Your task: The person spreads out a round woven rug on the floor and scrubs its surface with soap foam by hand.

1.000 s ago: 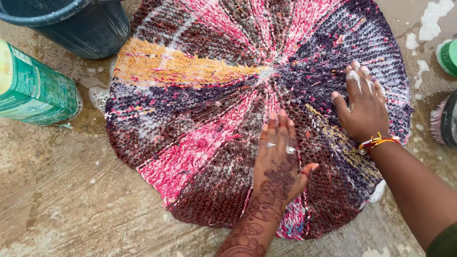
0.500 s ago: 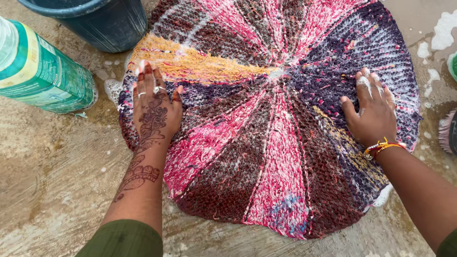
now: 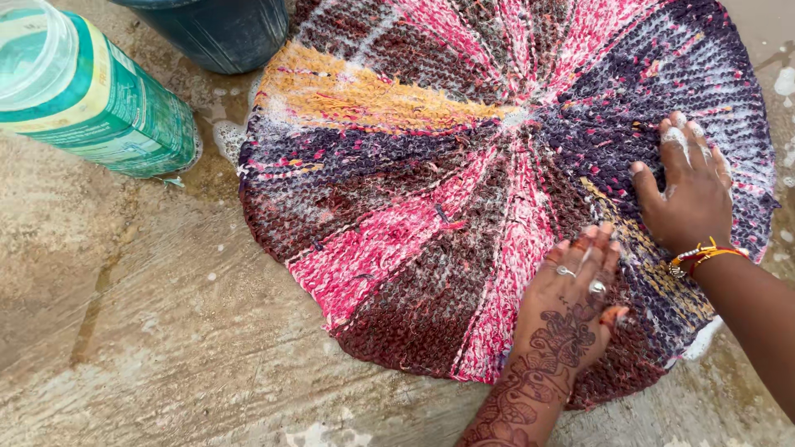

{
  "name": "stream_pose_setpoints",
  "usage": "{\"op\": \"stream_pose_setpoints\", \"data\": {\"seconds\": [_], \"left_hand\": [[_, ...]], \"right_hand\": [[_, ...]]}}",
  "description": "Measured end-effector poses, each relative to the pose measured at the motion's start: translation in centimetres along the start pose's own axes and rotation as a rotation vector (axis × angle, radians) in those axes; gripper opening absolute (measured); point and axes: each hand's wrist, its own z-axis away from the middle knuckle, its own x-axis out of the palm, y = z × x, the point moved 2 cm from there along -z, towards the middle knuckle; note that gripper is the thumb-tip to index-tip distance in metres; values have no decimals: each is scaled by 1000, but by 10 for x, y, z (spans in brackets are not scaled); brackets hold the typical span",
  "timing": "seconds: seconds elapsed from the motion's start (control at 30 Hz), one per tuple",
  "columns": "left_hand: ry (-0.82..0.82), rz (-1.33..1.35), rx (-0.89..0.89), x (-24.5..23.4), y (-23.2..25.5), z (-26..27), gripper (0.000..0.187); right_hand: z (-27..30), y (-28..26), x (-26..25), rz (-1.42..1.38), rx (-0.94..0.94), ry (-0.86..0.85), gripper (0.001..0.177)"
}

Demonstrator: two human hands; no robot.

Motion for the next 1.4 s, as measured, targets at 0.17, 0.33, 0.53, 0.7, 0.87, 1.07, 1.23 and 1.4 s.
{"op": "stream_pose_setpoints", "data": {"seconds": [0.17,0.33,0.53,0.7,0.87,1.07,1.23,1.4], "left_hand": [[208,-117,-242,-54,-164,40,76],[270,-386,-296,-114,-257,56,70],[322,-149,-433,-56,-150,34,70],[177,-51,-288,-43,-99,33,71],[252,-285,-326,-74,-232,39,68],[316,-338,-556,-84,-235,38,70],[254,-29,-328,-49,-129,22,72],[239,-276,-257,-72,-215,19,66]], "right_hand": [[1,4,2,11,-25,20,69],[7,-16,1,14,75,42,68],[54,-146,28,10,-64,8,66],[70,-165,11,-85,-294,-135,67],[45,-77,-3,-39,-251,-161,66],[36,-95,12,39,129,31,64],[58,-166,18,-49,-251,-146,69],[18,-94,1,3,-199,-157,67]]}}
